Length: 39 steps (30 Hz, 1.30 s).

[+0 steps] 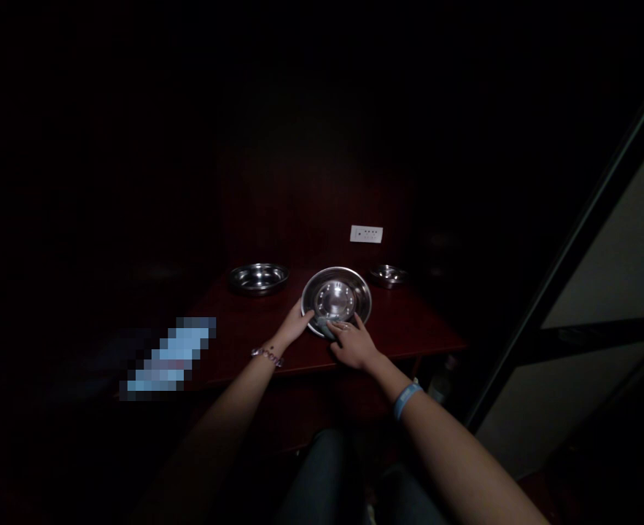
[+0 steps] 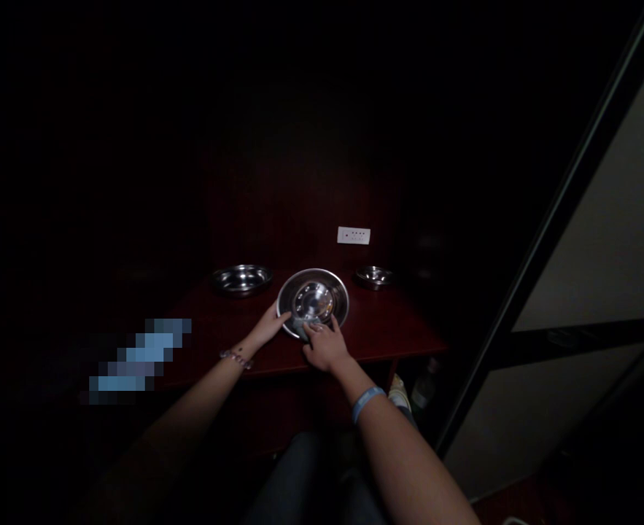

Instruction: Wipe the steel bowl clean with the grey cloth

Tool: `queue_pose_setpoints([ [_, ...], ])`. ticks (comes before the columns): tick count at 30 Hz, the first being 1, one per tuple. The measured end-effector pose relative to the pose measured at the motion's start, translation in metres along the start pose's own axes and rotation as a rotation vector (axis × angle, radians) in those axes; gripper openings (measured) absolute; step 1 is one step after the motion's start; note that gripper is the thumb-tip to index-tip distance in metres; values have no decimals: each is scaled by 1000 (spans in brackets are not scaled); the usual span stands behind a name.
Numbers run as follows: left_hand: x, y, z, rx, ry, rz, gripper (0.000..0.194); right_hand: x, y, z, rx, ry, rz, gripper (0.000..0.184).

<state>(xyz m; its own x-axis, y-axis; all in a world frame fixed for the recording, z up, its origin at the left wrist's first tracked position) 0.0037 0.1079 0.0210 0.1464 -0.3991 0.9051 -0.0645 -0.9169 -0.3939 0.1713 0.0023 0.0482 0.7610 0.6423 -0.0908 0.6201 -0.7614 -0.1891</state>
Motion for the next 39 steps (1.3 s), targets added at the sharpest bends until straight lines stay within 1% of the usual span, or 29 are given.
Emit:
queue_pose_setpoints([
  [5, 0, 0, 0, 19, -32, -17, 53, 2, 2, -2, 12, 95, 1, 60],
  [10, 5, 3, 1, 21, -51, -4, 54, 0, 1, 3, 13, 156, -16, 64],
  [18, 11, 7, 0, 40, -67, -2, 52, 5, 2, 12, 3, 100, 7, 65],
  [29, 6, 4, -1, 48, -53, 9, 53, 4, 2, 13, 41, 97, 5, 62],
  [39, 4, 6, 0, 34, -49, 18, 56, 5, 1, 16, 37, 108, 8, 62],
])
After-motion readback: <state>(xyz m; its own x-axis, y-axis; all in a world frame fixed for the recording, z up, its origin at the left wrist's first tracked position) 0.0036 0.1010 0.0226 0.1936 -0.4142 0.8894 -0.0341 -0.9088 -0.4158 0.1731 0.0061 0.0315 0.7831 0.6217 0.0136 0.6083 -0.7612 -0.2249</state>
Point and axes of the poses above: each hand's wrist, its own y-axis away from the middle knuckle, its own z-axis out of the palm, x = y × z, the point moved 5 cm from there along -y, towards the middle knuckle, and after that the axes turned 9 degrees about -z, right-handed, at the moved point
